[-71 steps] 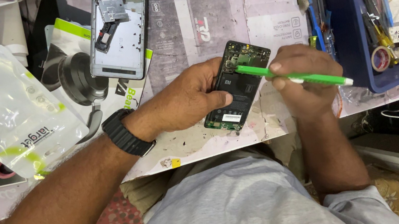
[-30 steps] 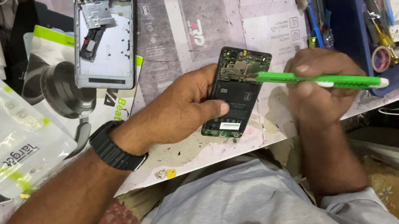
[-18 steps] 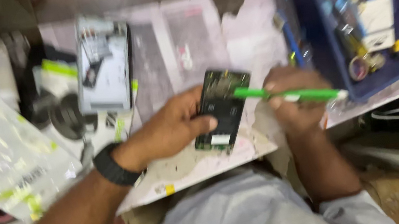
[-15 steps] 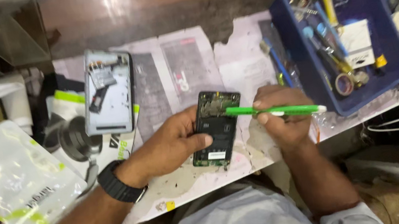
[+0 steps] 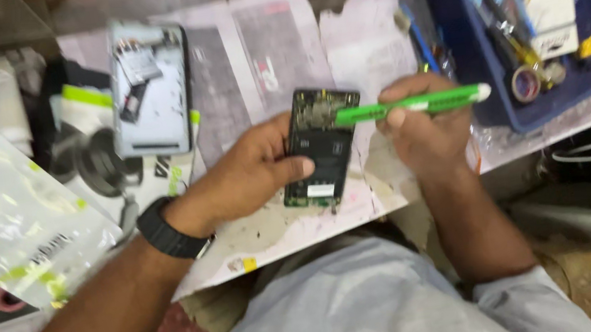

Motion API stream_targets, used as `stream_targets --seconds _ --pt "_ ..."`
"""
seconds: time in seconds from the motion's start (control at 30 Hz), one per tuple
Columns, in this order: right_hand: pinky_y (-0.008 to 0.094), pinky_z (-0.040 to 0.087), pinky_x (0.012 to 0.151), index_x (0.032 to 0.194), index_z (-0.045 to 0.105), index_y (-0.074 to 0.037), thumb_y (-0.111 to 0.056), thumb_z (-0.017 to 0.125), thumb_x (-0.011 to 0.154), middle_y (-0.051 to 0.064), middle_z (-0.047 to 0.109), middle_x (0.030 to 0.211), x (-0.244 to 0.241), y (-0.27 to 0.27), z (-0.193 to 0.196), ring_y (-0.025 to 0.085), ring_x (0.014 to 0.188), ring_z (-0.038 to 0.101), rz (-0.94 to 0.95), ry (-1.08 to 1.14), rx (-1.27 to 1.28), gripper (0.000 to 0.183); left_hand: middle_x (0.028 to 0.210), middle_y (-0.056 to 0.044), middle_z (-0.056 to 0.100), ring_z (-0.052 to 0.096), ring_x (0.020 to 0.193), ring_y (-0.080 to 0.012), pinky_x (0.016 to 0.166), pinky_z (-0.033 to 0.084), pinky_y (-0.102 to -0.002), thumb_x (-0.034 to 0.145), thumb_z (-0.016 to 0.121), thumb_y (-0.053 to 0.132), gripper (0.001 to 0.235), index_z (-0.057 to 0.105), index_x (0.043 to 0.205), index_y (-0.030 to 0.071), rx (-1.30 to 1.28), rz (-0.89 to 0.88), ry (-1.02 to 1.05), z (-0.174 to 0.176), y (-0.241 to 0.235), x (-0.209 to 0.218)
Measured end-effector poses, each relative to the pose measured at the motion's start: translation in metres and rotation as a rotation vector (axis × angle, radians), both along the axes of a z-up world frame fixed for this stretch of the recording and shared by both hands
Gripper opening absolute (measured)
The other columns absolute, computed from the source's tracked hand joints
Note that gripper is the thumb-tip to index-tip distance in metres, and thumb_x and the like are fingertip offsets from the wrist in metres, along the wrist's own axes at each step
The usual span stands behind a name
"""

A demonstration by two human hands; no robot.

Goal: The person disassembles a smartphone using a green precision screwdriver and a green utility knife. They remove screws, pry open the casing, and extract the battery and internal components, placing them on the work surface.

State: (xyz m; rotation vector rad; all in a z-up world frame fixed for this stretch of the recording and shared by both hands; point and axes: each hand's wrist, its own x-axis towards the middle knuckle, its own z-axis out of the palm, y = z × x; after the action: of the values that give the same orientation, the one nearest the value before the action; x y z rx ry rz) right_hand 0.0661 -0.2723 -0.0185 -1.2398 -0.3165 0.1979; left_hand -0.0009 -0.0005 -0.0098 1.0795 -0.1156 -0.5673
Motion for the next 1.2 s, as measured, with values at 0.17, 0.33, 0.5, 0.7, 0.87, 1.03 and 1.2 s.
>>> stream_targets --seconds 0.17,0.33,0.5,0.7,0.87,1.03,1.2 --pt "0.027 0.050 0.059 0.110 0.065 0.008 0.002 0.073 0.095 0.014 0.066 0.082 0.001 0.007 0.012 0.015 0.063 0.060 0.049 0.008 0.054 0.018 0.120 -0.002 0.067 0.064 0.108 -0.0078 0.099 0.055 -0.028 0.093 0.054 -0.012 0.051 0.050 0.142 0.001 -0.011 -0.009 -0.049 0.007 0.001 0.001" --pt "0.027 0.049 0.056 0.109 0.065 0.008 0.003 0.073 0.096 0.014 0.066 0.081 0.002 0.011 0.016 0.014 0.060 0.058 0.052 0.001 0.064 0.016 0.120 -0.003 0.067 0.063 0.107 -0.0074 0.097 0.055 -0.028 0.095 0.054 -0.010 0.049 0.050 0.143 0.000 -0.002 -0.017 -0.077 0.009 0.001 0.002" --pt "0.027 0.047 0.053 0.108 0.065 0.008 0.003 0.070 0.096 0.014 0.065 0.078 0.003 0.007 0.011 0.014 0.057 0.056 0.050 0.022 0.064 0.014 0.119 -0.004 0.068 0.065 0.105 -0.0076 0.096 0.057 -0.028 0.093 0.055 -0.009 0.050 0.050 0.142 0.000 -0.016 -0.018 -0.063 0.006 0.002 0.002" --pt "0.027 0.046 0.050 0.106 0.064 0.010 0.005 0.065 0.095 0.015 0.063 0.073 0.006 0.007 0.014 0.014 0.054 0.055 0.092 0.098 0.098 0.011 0.118 -0.004 0.068 0.066 0.103 -0.0074 0.094 0.058 -0.028 0.094 0.056 -0.008 0.048 0.051 0.141 0.001 0.042 -0.023 -0.062 0.009 0.002 0.002" --pt "0.028 0.048 0.053 0.107 0.064 0.009 0.005 0.066 0.096 0.017 0.066 0.080 0.008 0.008 0.014 0.014 0.059 0.058 0.081 0.040 0.145 0.012 0.117 -0.004 0.069 0.066 0.103 -0.0077 0.094 0.057 -0.027 0.094 0.057 -0.009 0.046 0.052 0.140 0.000 0.058 -0.023 -0.086 0.008 0.002 0.003" --pt "0.025 0.048 0.055 0.107 0.065 0.006 0.004 0.068 0.096 0.015 0.066 0.080 0.010 0.010 0.016 0.012 0.060 0.058 0.125 -0.041 0.169 0.012 0.116 -0.004 0.070 0.067 0.102 -0.0074 0.093 0.058 -0.027 0.095 0.057 -0.008 0.045 0.052 0.139 0.001 0.054 -0.023 -0.057 0.010 0.002 0.003" --pt "0.025 0.048 0.059 0.107 0.065 0.005 0.001 0.070 0.095 0.013 0.065 0.082 0.009 0.011 0.020 0.013 0.065 0.058 0.147 -0.098 0.092 0.014 0.116 -0.005 0.070 0.067 0.100 -0.0072 0.091 0.059 -0.026 0.094 0.056 -0.008 0.048 0.051 0.141 0.002 0.067 -0.025 -0.055 0.015 0.002 0.004"
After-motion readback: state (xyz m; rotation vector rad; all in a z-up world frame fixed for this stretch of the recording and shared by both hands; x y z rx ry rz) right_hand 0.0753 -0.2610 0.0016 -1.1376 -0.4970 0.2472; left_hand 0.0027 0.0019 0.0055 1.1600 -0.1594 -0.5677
